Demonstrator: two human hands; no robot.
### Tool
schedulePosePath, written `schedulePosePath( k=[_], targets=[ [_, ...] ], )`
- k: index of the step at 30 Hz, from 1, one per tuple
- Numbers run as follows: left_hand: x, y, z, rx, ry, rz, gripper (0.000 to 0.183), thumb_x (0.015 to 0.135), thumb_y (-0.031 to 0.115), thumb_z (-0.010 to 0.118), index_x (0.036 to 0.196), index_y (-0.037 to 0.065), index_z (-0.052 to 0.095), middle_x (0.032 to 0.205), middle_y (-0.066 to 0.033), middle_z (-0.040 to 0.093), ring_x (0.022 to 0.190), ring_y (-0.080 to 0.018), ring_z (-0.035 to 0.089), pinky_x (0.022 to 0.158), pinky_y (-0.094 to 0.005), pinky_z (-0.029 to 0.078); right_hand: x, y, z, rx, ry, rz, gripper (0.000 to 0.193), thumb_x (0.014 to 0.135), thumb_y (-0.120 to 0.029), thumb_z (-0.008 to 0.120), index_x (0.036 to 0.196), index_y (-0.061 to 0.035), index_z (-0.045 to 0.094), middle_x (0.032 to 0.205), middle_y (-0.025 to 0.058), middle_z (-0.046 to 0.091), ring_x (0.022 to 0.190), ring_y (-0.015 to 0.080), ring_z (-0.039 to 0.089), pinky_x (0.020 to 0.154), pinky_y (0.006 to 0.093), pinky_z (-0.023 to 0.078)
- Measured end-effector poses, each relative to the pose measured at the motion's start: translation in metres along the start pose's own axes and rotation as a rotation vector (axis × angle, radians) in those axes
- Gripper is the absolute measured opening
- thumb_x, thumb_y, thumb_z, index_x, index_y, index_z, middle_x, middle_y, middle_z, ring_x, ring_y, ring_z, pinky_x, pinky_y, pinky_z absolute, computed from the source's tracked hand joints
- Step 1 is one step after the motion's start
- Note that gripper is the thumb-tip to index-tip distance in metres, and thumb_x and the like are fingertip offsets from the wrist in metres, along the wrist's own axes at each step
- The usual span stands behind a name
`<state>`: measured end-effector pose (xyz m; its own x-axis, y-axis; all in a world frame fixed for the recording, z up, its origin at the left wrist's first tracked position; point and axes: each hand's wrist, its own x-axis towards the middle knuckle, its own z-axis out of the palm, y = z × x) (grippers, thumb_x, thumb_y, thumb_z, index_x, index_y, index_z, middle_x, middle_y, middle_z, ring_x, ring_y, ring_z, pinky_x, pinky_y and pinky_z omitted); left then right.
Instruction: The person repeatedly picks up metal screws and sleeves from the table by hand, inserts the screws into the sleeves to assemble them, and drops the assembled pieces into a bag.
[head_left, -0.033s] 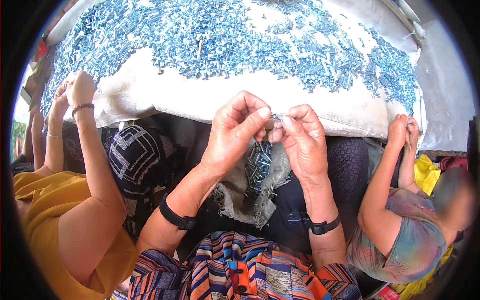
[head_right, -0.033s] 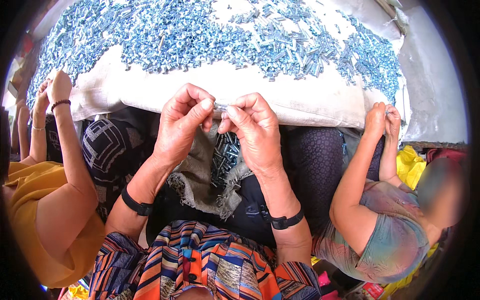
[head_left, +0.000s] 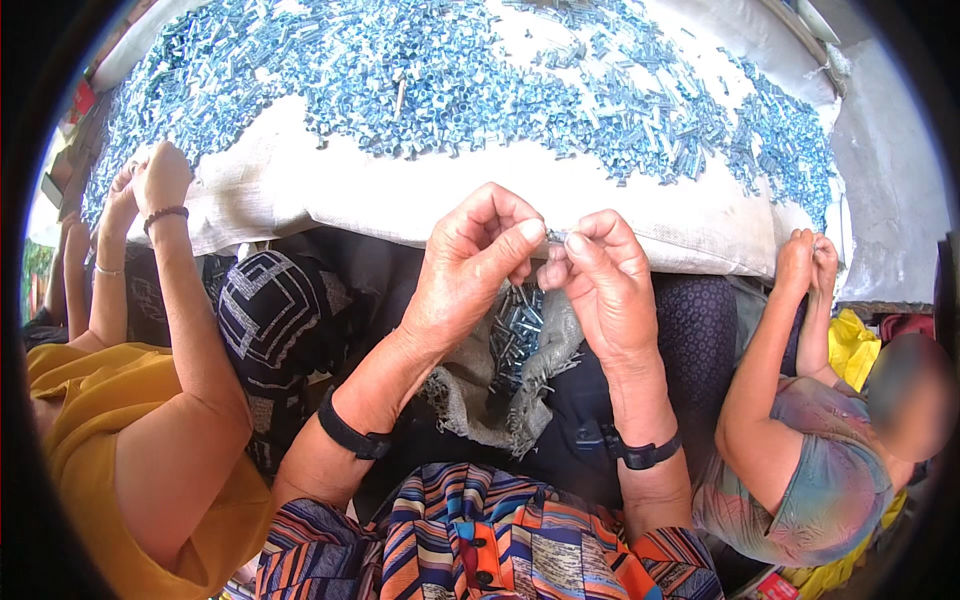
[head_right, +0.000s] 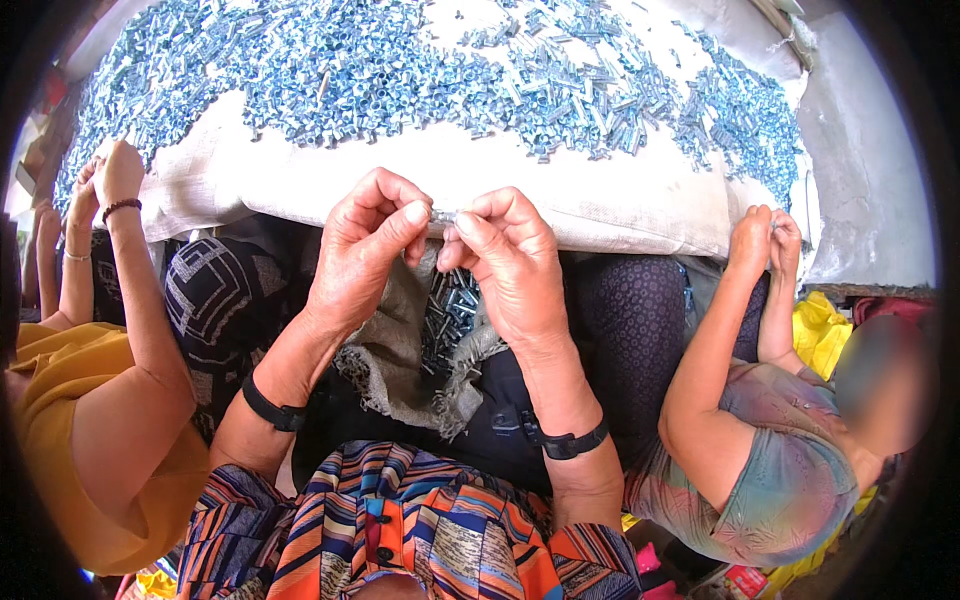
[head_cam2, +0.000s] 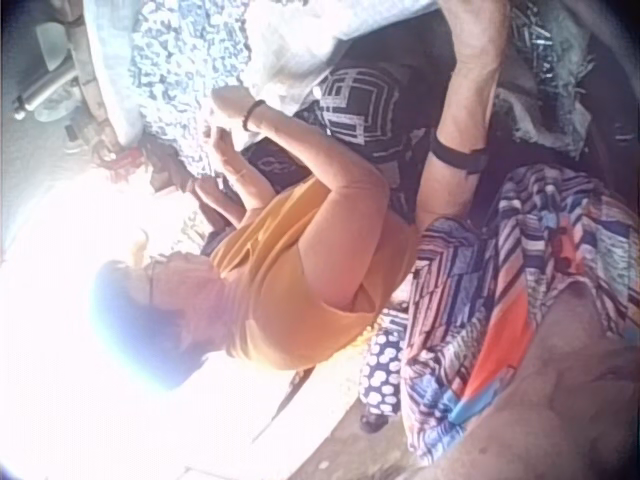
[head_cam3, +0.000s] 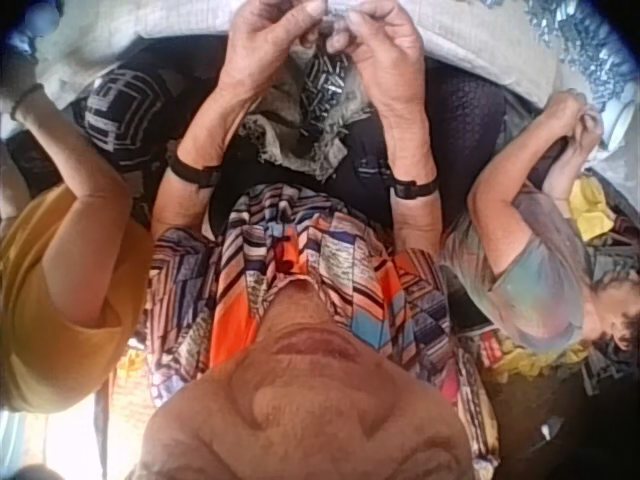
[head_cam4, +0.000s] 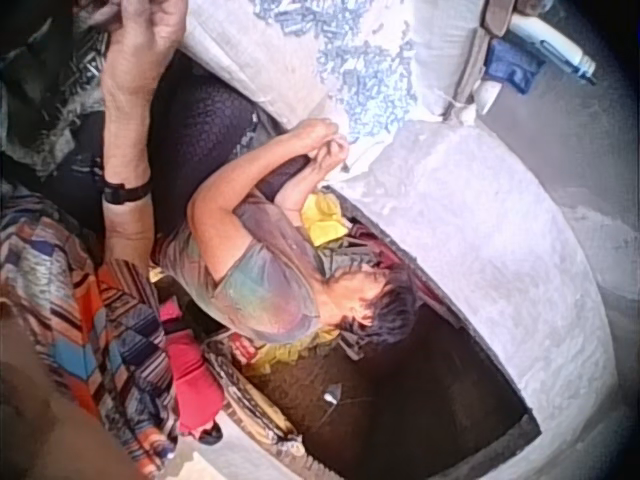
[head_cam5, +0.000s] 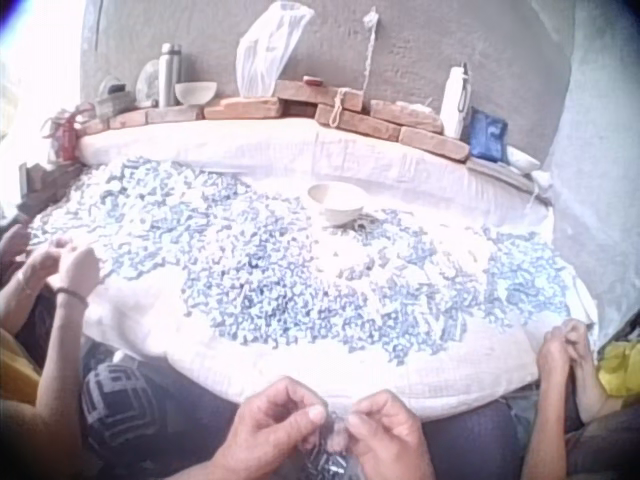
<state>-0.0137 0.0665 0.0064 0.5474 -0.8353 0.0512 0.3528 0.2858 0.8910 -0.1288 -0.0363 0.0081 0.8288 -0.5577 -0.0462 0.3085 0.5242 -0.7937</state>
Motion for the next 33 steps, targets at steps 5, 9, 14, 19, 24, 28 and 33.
schedulePosePath(
  k=[5,9,14,19,24,28,33],
  targets=[
    [0.002,-0.002,-0.007,-0.314,-0.257,-0.146,0.016,0.090,0.019,0.060,0.095,0.006,0.052,0.074,0.0009,0.053,0.058,-0.0047,0.044,0.052,-0.0194,0.034,0.000,-0.004,-0.011,0.220,-0.173,0.202,0.007,0.091,-0.012,0.055,0.091,-0.0056,0.053,0.079,0.0078,0.060,0.065,0.0147,0.058,0.060,0.0311,0.048],
    [0.001,-0.002,-0.004,-0.319,-0.345,-0.152,0.020,0.090,0.022,0.060,0.096,0.005,0.051,0.074,0.0007,0.049,0.057,-0.0052,0.041,0.052,-0.0208,0.033,-0.008,-0.002,-0.011,0.291,-0.191,0.214,0.007,0.092,-0.014,0.054,0.093,-0.0066,0.053,0.079,0.0084,0.061,0.065,0.0148,0.058,0.059,0.0311,0.046],
    [0.002,-0.005,-0.005,-0.278,-0.291,-0.111,0.016,0.092,0.019,0.057,0.097,0.005,0.053,0.075,-0.0006,0.050,0.058,-0.0074,0.043,0.054,-0.0221,0.036,-0.013,0.005,-0.001,0.272,-0.076,0.127,0.007,0.093,-0.012,0.052,0.093,-0.0057,0.052,0.080,0.0092,0.061,0.066,0.0169,0.060,0.064,0.0325,0.051],
    [0.005,0.002,-0.006,0.066,-0.245,-0.004,0.014,0.090,0.015,0.059,0.093,0.001,0.060,0.080,-0.0004,0.058,0.070,-0.0055,0.048,0.062,-0.0211,0.040,-0.015,0.004,-0.006,-0.045,0.043,-0.027,0.005,0.093,-0.009,0.051,0.093,-0.0040,0.051,0.082,0.0089,0.061,0.068,0.0157,0.061,0.066,0.0296,0.053],
    [0.000,0.013,-0.005,0.487,-0.135,-0.027,0.010,0.088,0.008,0.058,0.091,-0.001,0.062,0.075,0.0004,0.061,0.068,-0.0038,0.050,0.060,-0.0217,0.043,-0.015,0.006,-0.005,-0.234,0.100,-0.097,0.006,0.092,-0.009,0.054,0.092,-0.0034,0.051,0.083,0.0078,0.061,0.069,0.0147,0.062,0.065,0.0276,0.053],
    [-0.003,0.009,-0.008,0.222,-0.120,-0.062,0.010,0.088,0.007,0.058,0.093,-0.001,0.060,0.077,-0.0006,0.060,0.065,-0.0047,0.052,0.059,-0.0203,0.044,-0.015,0.004,-0.004,-0.230,0.074,-0.072,0.006,0.091,-0.008,0.055,0.092,-0.0035,0.051,0.083,0.0081,0.061,0.071,0.0152,0.063,0.067,0.0283,0.053],
    [-0.005,0.003,-0.012,0.024,-0.102,-0.119,0.010,0.088,0.008,0.059,0.095,0.001,0.060,0.077,-0.0052,0.063,0.064,-0.0093,0.057,0.062,-0.0223,0.047,-0.018,0.002,-0.004,-0.156,0.040,-0.052,0.005,0.091,-0.007,0.054,0.092,-0.0028,0.051,0.082,0.0088,0.061,0.074,0.0160,0.063,0.069,0.0303,0.054]
  ],
)
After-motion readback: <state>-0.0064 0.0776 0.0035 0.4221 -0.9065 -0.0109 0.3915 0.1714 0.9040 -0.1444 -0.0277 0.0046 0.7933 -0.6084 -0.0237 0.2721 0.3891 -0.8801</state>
